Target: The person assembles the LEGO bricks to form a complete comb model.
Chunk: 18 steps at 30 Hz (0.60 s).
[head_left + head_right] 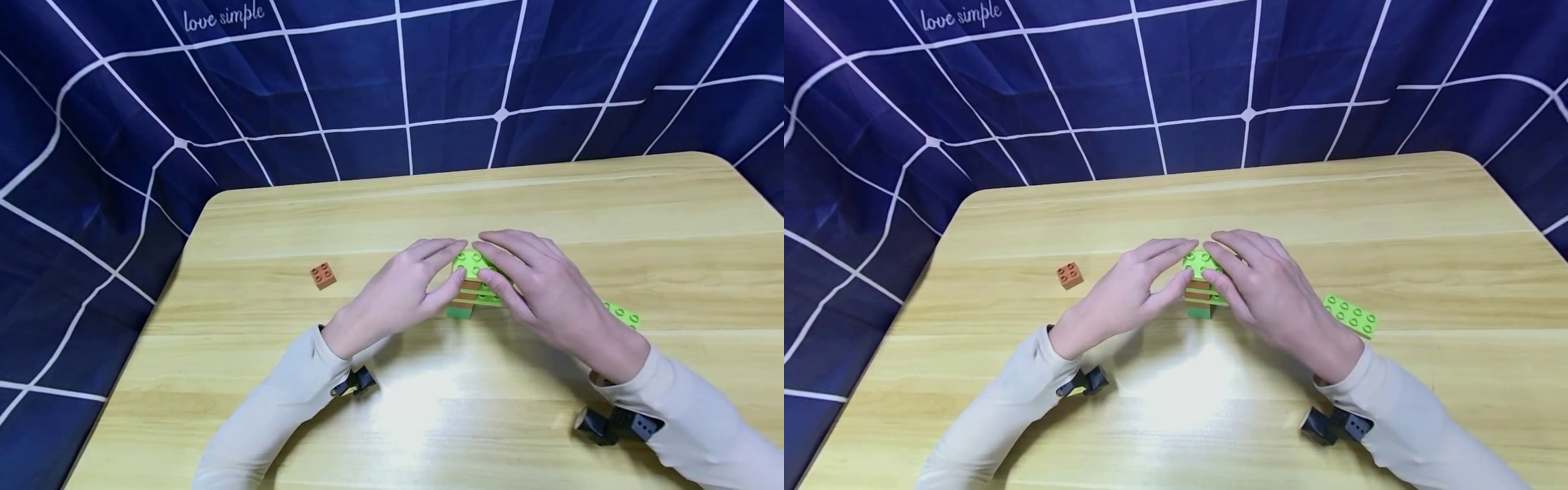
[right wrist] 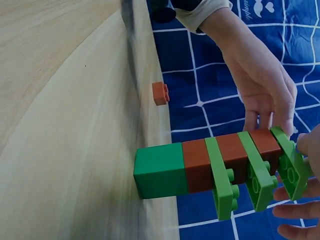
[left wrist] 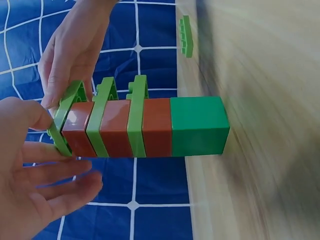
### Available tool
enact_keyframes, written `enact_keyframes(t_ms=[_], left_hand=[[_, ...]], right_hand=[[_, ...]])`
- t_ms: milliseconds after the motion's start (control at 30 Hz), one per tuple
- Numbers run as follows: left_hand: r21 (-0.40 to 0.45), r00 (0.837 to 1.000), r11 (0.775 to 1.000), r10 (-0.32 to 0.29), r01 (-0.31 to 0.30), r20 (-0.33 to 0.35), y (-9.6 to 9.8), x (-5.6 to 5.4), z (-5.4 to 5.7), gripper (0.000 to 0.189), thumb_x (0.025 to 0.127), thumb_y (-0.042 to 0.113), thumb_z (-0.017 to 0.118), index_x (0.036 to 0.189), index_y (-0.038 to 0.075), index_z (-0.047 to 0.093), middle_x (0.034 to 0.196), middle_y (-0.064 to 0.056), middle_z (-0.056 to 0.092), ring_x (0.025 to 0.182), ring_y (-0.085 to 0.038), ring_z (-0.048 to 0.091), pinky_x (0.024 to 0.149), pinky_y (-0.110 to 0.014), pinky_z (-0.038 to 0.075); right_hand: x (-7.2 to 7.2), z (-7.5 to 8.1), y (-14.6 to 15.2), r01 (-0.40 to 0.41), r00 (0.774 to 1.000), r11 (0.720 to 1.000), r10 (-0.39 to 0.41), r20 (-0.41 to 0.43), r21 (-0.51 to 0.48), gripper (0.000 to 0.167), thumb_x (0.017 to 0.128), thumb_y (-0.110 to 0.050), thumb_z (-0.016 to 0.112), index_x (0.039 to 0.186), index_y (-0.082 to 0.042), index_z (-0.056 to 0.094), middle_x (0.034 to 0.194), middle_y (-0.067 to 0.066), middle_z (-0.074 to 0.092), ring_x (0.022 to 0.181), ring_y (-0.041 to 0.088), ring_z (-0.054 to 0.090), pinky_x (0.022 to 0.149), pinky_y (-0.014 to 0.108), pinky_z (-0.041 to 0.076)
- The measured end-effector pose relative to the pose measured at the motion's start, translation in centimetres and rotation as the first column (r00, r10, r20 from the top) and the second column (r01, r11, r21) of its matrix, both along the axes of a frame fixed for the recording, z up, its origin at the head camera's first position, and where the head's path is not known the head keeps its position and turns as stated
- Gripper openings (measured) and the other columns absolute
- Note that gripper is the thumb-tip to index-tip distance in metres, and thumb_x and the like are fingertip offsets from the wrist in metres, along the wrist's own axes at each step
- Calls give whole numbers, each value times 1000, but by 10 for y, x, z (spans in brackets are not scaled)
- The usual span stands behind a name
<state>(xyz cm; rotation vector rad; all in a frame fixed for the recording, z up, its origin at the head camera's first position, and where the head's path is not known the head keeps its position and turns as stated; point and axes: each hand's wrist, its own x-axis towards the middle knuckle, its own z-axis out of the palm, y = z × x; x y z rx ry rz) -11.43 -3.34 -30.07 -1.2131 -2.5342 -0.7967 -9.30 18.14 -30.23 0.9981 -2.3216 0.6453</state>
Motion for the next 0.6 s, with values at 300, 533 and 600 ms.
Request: enact_keyframes(t_ms=[300,533,600], left_hand=[[-123,983,991,19,-42,-182,4,4,-2,44,102,24,44,133,-8,52,139,-21,49,137,-32,38,117,-27,18],[-155,983,983,75,-101,-170,6,6,-3,46,104,27,42,134,-6,52,139,-19,49,139,-31,33,117,-31,20],[-188,981,973,103,-133,-164,7,7,-3,48,104,29,41,136,-6,50,142,-19,47,141,-30,29,117,-34,20]], right_hand=[[-1,-6,0,39,999,999,-39,-2,37,62,106,-43,27,126,7,58,126,24,59,116,42,53,96,57,42],[-1,-6,-1,45,999,998,-45,-6,54,60,106,-43,27,125,4,60,128,24,57,119,43,51,98,58,41],[-1,-6,-1,51,999,997,-51,-1,61,61,106,-43,26,125,3,60,129,24,56,120,43,50,98,58,40]])
